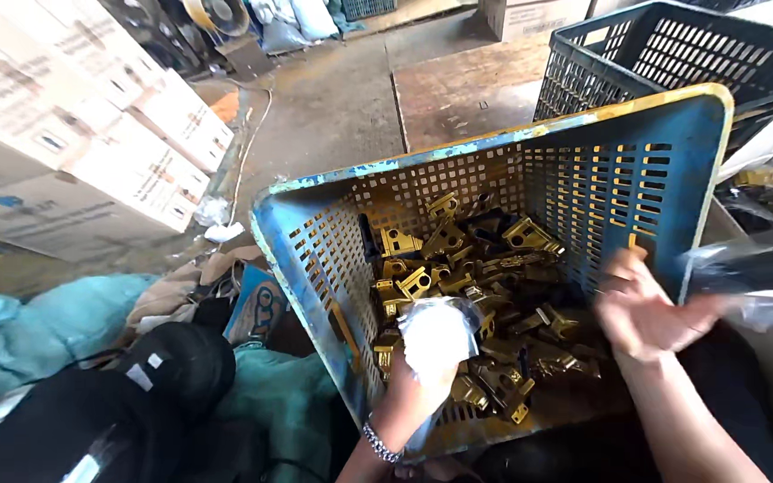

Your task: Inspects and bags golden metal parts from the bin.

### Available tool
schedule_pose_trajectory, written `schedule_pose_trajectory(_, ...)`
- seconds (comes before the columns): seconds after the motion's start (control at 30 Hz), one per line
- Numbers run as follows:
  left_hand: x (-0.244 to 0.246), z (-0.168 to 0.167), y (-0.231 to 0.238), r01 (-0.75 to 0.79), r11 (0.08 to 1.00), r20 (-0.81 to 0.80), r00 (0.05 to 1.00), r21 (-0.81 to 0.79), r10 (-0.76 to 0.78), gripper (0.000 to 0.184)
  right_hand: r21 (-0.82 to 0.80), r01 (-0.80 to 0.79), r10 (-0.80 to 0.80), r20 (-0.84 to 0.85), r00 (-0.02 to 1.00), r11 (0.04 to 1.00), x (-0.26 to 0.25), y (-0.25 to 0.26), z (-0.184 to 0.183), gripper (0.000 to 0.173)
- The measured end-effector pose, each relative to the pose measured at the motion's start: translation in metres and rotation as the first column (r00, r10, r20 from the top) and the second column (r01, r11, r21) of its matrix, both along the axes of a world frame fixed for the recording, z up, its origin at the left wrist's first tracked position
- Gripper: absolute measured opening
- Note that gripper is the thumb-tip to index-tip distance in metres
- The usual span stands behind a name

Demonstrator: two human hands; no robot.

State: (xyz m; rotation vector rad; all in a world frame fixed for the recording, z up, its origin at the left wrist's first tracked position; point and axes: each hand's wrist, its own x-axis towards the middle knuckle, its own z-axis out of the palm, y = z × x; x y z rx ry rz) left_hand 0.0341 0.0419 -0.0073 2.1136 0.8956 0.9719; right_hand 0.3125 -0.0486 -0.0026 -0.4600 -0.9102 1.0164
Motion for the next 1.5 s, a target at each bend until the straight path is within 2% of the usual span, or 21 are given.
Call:
schedule_pose_trajectory(0.03, 0.003, -0.005, -0.004, 0.056, 0.998, -0.025, 0.998, -0.009, -0.056, 0.040, -0.128, -0.046, 0.059, 0.106, 0.993, 0.991, -0.011, 0.005, 0.001, 0.055)
schedule_pose_trajectory(0.13, 0.010, -0.010, -0.011, 0.219, 0.961, 0.090, 0.974, -0.166, -0.207, 0.056, -0.544, 0.022, 0.274, 0.458, 0.846, 0.839, -0.059, 0.021, 0.009, 0.022)
schedule_pose_trajectory(0.23, 0.008, 0.010, -0.014, 0.266, 0.849, 0.221, 0.958, -0.457, -0.181, 0.044, -0.653, 0.047, 0.301, 0.411, 0.860, 0.756, -0.068, 0.018, 0.006, 0.010)
schedule_pose_trajectory(0.33, 0.004, 0.004, -0.006, 0.163, 0.867, 0.129, 0.985, -0.470, -0.116, 0.039, -0.715, -0.016, 0.356, 0.328, 0.875, 0.698, -0.071, 0.007, -0.005, 0.022)
schedule_pose_trajectory(0.43, 0.000, 0.000, 0.000, 0.195, 0.916, 0.088, 0.981, -0.352, -0.174, 0.041, -0.687, -0.157, 0.460, 0.283, 0.842, 0.709, -0.065, 0.003, -0.013, 0.007)
schedule_pose_trajectory(0.5, -0.004, -0.006, 0.010, 0.002, 0.982, -0.002, 1.000, -0.191, -0.002, 0.043, -0.652, -0.190, 0.419, 0.215, 0.882, 0.734, -0.066, 0.001, -0.015, 0.010)
schedule_pose_trajectory(0.57, -0.013, -0.009, 0.025, -0.205, 0.956, 0.051, 0.974, -0.210, 0.220, 0.045, -0.675, -0.136, 0.274, 0.101, 0.956, 0.725, -0.078, 0.004, -0.013, 0.029)
schedule_pose_trajectory(0.63, -0.015, 0.009, 0.022, -0.068, 0.890, 0.166, 0.973, -0.450, 0.158, 0.044, -0.661, -0.023, 0.183, 0.174, 0.968, 0.750, -0.095, 0.013, -0.009, 0.035)
schedule_pose_trajectory(0.73, -0.004, 0.027, -0.005, 0.308, 0.720, 0.246, 0.950, -0.622, -0.194, 0.032, -0.513, -0.082, 0.367, 0.484, 0.794, 0.854, -0.103, 0.019, 0.002, 0.025)
schedule_pose_trajectory(0.8, -0.011, 0.017, -0.003, 0.193, 0.873, 0.103, 0.981, -0.449, -0.164, 0.025, -0.509, -0.193, 0.487, 0.542, 0.685, 0.839, -0.083, 0.029, 0.003, 0.032)
schedule_pose_trajectory(0.83, -0.015, 0.013, 0.000, 0.030, 0.957, -0.050, 0.998, -0.289, -0.047, 0.025, -0.537, -0.164, 0.475, 0.515, 0.713, 0.828, -0.068, 0.033, 0.000, 0.033)
schedule_pose_trajectory(0.87, -0.019, 0.011, 0.004, -0.108, 0.984, -0.174, 0.981, -0.143, 0.082, 0.030, -0.577, -0.066, 0.401, 0.476, 0.783, 0.814, -0.051, 0.039, -0.003, 0.030)
schedule_pose_trajectory(0.93, -0.021, 0.008, 0.009, -0.261, 0.955, -0.150, 0.959, -0.138, 0.241, 0.039, -0.643, 0.227, 0.180, 0.503, 0.845, 0.731, -0.028, 0.056, -0.010, 0.032)
schedule_pose_trajectory(1.0, -0.014, 0.012, 0.008, -0.163, 0.879, 0.077, 0.972, -0.447, 0.220, 0.038, -0.576, 0.326, 0.178, 0.650, 0.739, 0.749, -0.035, 0.063, -0.011, 0.034)
schedule_pose_trajectory(1.1, -0.002, 0.016, -0.004, 0.092, 0.748, 0.189, 0.981, -0.658, 0.046, 0.042, -0.316, 0.012, 0.249, 0.769, 0.589, 0.949, -0.093, 0.046, -0.005, 0.031)
schedule_pose_trajectory(1.2, -0.004, 0.009, -0.002, 0.157, 0.790, 0.230, 0.973, -0.593, -0.021, 0.034, -0.342, -0.175, 0.370, 0.669, 0.645, 0.923, -0.086, 0.046, -0.010, 0.035)
schedule_pose_trajectory(1.3, -0.009, 0.003, -0.002, 0.001, 0.947, 0.021, 1.000, -0.322, 0.006, 0.025, -0.538, 0.009, 0.390, 0.623, 0.678, 0.843, -0.029, 0.064, -0.010, 0.028)
schedule_pose_trajectory(1.33, -0.009, 0.003, -0.002, -0.065, 0.961, -0.014, 0.998, -0.270, 0.063, 0.026, -0.545, 0.136, 0.354, 0.694, 0.626, 0.827, -0.009, 0.072, -0.013, 0.024)
schedule_pose_trajectory(1.4, -0.008, 0.001, 0.005, -0.128, 0.938, 0.098, 0.981, -0.322, 0.168, 0.025, -0.462, 0.467, 0.338, 0.883, 0.326, 0.754, 0.027, 0.096, -0.028, 0.036)
schedule_pose_trajectory(1.43, -0.006, 0.004, 0.007, -0.121, 0.911, 0.173, 0.964, -0.393, 0.203, 0.025, -0.420, 0.601, 0.422, 0.894, 0.148, 0.680, 0.043, 0.110, -0.041, 0.043)
schedule_pose_trajectory(1.5, -0.002, 0.015, 0.008, -0.109, 0.853, 0.265, 0.924, -0.511, 0.277, 0.026, -0.370, 0.728, 0.586, 0.808, -0.054, 0.577, 0.070, 0.130, -0.065, 0.054)
